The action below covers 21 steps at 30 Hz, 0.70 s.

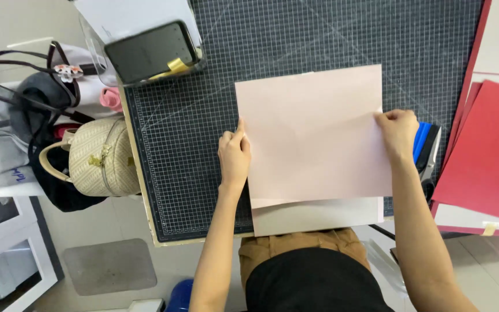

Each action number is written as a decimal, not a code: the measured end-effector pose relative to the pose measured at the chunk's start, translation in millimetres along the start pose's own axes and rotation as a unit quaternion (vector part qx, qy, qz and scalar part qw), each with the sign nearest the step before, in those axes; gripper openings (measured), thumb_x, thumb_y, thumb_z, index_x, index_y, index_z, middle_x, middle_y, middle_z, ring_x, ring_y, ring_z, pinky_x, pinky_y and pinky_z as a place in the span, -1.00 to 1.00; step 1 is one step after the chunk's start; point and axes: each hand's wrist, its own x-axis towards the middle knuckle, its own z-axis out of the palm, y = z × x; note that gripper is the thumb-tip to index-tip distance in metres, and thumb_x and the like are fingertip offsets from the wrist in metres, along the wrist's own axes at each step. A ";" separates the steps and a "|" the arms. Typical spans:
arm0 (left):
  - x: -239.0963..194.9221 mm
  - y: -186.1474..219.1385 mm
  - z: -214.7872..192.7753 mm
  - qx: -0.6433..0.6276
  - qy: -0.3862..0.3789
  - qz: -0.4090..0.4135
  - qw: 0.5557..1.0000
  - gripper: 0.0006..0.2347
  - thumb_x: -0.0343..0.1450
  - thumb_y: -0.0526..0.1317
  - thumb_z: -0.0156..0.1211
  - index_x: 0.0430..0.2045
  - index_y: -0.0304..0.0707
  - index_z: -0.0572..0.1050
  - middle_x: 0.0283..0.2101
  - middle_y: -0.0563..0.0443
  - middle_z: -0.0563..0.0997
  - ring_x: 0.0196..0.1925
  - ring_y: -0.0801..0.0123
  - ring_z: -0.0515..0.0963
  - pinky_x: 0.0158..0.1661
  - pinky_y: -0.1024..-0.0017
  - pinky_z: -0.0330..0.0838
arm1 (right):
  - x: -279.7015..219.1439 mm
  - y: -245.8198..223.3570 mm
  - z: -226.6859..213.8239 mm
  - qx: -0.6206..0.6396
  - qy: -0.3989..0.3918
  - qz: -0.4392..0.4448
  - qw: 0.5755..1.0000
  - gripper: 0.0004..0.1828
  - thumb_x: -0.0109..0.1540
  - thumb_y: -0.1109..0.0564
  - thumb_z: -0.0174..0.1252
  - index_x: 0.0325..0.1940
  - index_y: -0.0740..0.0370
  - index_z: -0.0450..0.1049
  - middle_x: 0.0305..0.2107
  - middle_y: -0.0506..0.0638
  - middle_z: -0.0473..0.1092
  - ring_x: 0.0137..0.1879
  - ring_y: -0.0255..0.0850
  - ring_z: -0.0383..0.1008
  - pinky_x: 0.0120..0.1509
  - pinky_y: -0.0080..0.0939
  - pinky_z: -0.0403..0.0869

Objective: Applying adhesive to a board with a roller and smoothing a sheet of paper onto it using a scraper tool

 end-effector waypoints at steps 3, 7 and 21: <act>-1.6 10.0 -10.6 0.015 0.007 -0.011 1.000 -0.59 0.42 -0.35 0.14 0.22 -0.17 0.43 -0.39 -0.08 0.46 -0.30 0.15 0.51 -0.24 0.25 0.51 | 1.9 8.4 0.9 -0.006 0.017 -0.023 1.000 -0.67 0.19 -0.11 0.38 -0.30 0.22 0.61 -0.42 0.13 0.49 -0.23 0.10 0.55 -0.17 -0.06 0.49; 0.3 9.0 -12.9 0.004 0.021 0.010 1.000 -0.51 0.41 -0.36 0.20 0.30 -0.16 0.34 -0.35 -0.07 0.43 -0.28 0.14 0.52 -0.23 0.24 0.52 | -12.3 -12.7 -10.1 -0.004 0.056 -0.050 0.997 -0.58 0.22 -0.09 0.46 -0.31 0.35 0.54 -0.41 0.22 0.43 -0.16 0.21 0.52 -0.05 0.05 0.49; -129.9 12.9 -55.6 0.009 -0.099 0.036 0.994 -0.45 0.42 -0.16 0.29 0.34 -0.08 0.27 0.45 -0.20 0.09 0.44 -0.10 0.15 0.26 -0.06 0.21 | -183.9 24.0 -44.0 -0.006 0.024 -0.151 0.988 -0.30 0.14 0.03 0.40 0.29 0.38 0.39 -0.16 0.35 0.28 -0.06 0.33 0.43 0.05 0.19 0.44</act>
